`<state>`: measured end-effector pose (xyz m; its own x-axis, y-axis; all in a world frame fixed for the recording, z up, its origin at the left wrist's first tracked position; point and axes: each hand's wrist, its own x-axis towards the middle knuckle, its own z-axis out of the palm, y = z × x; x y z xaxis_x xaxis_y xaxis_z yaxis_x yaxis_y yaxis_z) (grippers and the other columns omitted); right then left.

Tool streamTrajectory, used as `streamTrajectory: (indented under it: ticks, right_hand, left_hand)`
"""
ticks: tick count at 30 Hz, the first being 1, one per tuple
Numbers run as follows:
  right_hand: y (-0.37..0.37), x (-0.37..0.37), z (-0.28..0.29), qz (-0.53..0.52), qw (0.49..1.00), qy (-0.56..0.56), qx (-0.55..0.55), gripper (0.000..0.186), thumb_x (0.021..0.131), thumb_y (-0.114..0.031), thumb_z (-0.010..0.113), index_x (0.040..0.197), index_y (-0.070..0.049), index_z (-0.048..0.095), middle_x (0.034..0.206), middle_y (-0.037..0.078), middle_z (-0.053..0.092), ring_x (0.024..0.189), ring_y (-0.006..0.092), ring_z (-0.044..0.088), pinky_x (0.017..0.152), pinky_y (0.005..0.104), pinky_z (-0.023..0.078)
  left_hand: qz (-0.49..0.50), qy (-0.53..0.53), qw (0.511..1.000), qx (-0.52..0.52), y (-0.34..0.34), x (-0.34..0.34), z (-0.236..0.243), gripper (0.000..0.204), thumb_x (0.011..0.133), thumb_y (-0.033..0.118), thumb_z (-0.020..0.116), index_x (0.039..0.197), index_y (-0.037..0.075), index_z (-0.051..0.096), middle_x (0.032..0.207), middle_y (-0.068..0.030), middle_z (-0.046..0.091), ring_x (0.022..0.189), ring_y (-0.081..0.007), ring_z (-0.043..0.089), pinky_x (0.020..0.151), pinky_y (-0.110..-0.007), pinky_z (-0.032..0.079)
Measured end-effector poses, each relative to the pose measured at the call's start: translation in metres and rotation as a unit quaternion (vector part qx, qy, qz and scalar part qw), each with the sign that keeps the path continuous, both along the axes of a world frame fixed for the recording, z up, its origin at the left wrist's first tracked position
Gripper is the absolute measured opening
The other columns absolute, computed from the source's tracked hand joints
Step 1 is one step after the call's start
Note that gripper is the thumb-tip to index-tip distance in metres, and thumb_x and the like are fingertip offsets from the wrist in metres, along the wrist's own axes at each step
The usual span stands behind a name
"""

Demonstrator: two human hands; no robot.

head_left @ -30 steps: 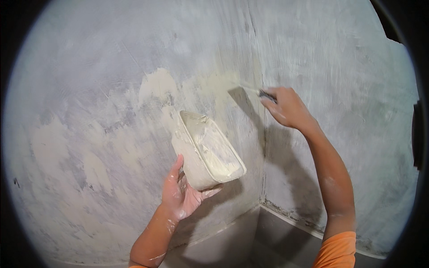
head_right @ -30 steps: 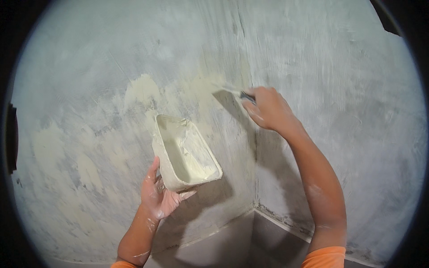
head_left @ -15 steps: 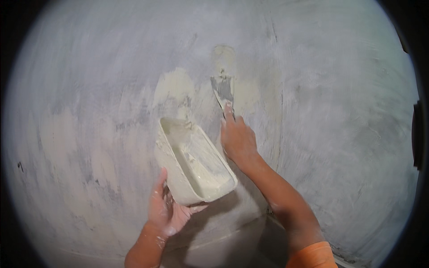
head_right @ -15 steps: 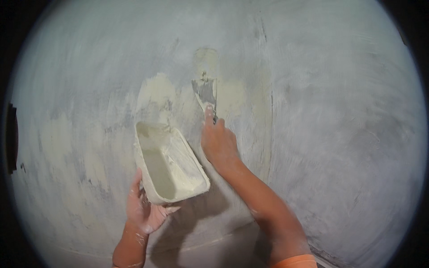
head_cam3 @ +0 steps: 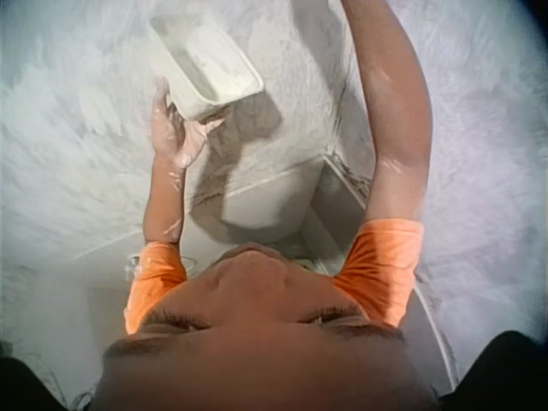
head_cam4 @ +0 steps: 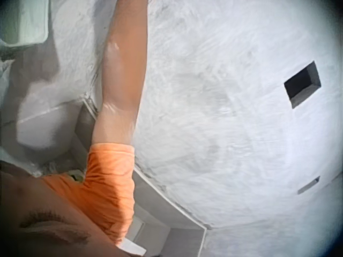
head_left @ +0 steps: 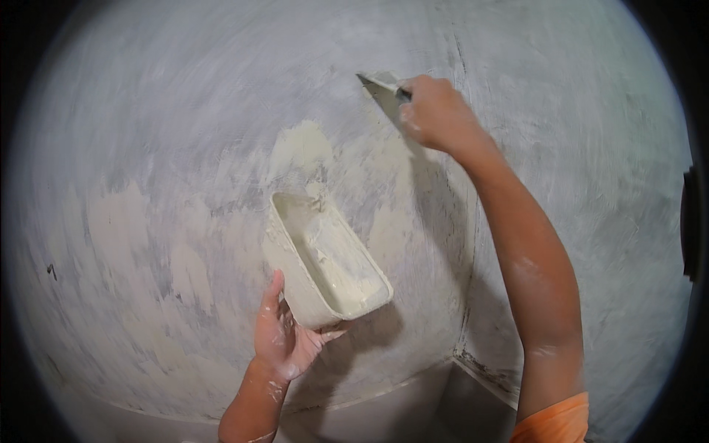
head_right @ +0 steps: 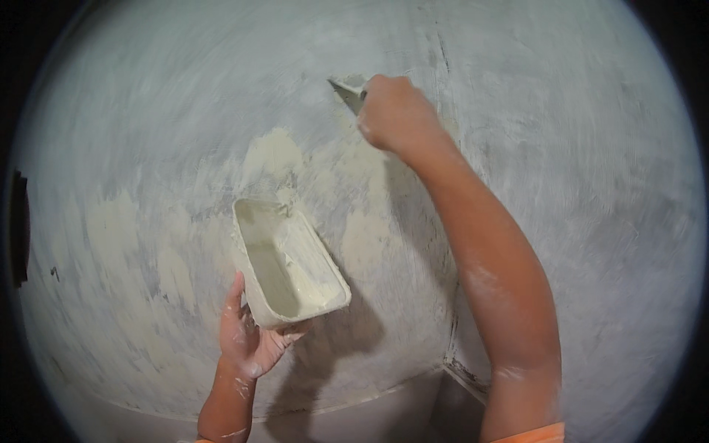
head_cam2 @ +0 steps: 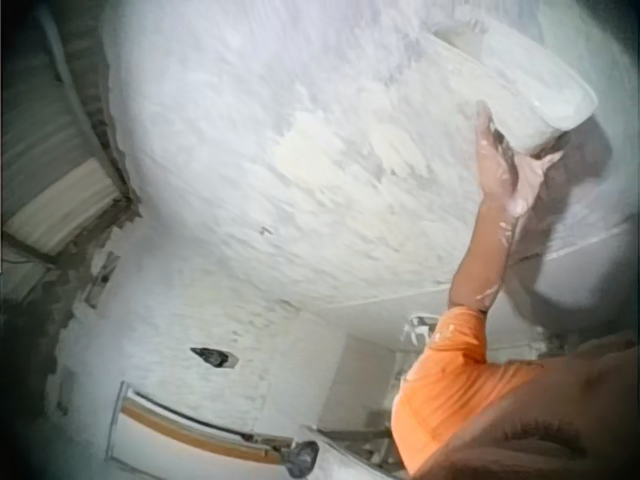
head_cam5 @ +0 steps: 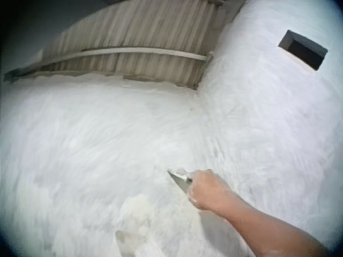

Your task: The person applies plaster to the corner and upper areas of a wall using a putty knife, taking fresh plaster from a container held in their left hand and spreading it across the wall surface.

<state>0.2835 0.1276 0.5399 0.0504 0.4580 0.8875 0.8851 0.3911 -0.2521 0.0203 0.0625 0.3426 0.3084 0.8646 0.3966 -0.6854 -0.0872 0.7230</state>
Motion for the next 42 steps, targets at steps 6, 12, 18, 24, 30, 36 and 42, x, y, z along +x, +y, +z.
streamTrajectory:
  ticks: [6,12,18,24,30,36,42]
  right_hand:
    - [-0.008,-0.030,-0.024,-0.011,0.994,-0.045,-0.104,0.018,0.084,0.001,0.063,0.101,0.007,0.067,0.098,0.026,0.072,0.096,0.0396,0.072,0.085,0.0466,0.058]
    - [-0.023,-0.015,-0.056,-0.001,0.956,-0.129,-0.263,0.023,0.086,-0.005,0.065,0.105,0.006,0.068,0.096,0.025,0.072,0.092,0.0389,0.072,0.083,0.0453,0.056]
    - [-0.014,0.014,-0.108,0.268,0.902,-0.120,-0.317,0.032,0.089,-0.018,0.070,0.116,0.000,0.070,0.089,0.015,0.072,0.071,0.0262,0.066,0.068,0.0383,0.051]
    - [-0.046,0.019,-0.251,0.397,0.737,0.309,-0.450,0.032,0.098,-0.023,0.066,0.121,-0.001,0.069,0.074,0.001,0.062,0.056,0.0087,0.050,0.050,0.0260,0.041]
    - [-0.065,-0.036,-0.379,0.467,0.613,0.527,-0.358,0.039,0.099,-0.021,0.066,0.125,0.008,0.064,0.078,0.005,0.064,0.057,0.0069,0.049,0.050,0.0232,0.038]
    - [-0.055,-0.072,-0.438,0.486,0.631,0.494,-0.350,0.033,0.096,-0.018,0.066,0.117,0.007,0.069,0.080,0.001,0.063,0.063,0.0052,0.048,0.054,0.0222,0.038]
    - [-0.031,-0.062,-0.512,0.399,0.750,0.373,-0.374,0.041,0.086,-0.018,0.081,0.122,0.001,0.072,0.076,-0.008,0.049,0.065,0.0047,0.039,0.058,0.0252,0.036]
  left_hand:
    - [0.026,0.020,0.999,-0.009,0.011,-0.016,-0.013,0.077,0.103,0.059,0.040,0.153,0.001,0.033,0.145,-0.0244,0.050,0.124,-0.0413,0.061,0.094,-0.055,0.059]
    - [0.032,-0.009,0.996,-0.082,0.021,-0.015,-0.020,0.074,0.103,0.060,0.042,0.152,0.004,0.037,0.145,-0.0206,0.053,0.125,-0.0374,0.061,0.093,-0.055,0.058]
    - [0.042,-0.101,0.982,-0.157,0.019,-0.017,-0.057,0.070,0.104,0.060,0.041,0.151,0.008,0.045,0.146,-0.0141,0.054,0.129,-0.0332,0.058,0.104,-0.051,0.050]
    - [0.030,-0.089,0.977,-0.192,0.006,-0.005,-0.108,0.076,0.103,0.063,0.043,0.154,0.008,0.039,0.151,-0.0130,0.049,0.137,-0.0315,0.049,0.115,-0.049,0.039]
    - [0.047,-0.031,0.966,-0.251,-0.007,-0.031,-0.125,0.079,0.101,0.066,0.043,0.155,0.008,0.037,0.152,-0.0131,0.048,0.138,-0.0307,0.049,0.115,-0.048,0.039]
    - [0.095,0.006,0.957,-0.274,-0.010,-0.040,-0.149,0.080,0.101,0.066,0.043,0.154,0.006,0.037,0.150,-0.0144,0.050,0.135,-0.0307,0.052,0.112,-0.048,0.043]
    - [0.121,0.005,0.945,-0.304,-0.009,-0.047,-0.160,0.075,0.102,0.064,0.043,0.150,0.007,0.045,0.141,-0.0129,0.057,0.125,-0.0291,0.059,0.106,-0.046,0.049]
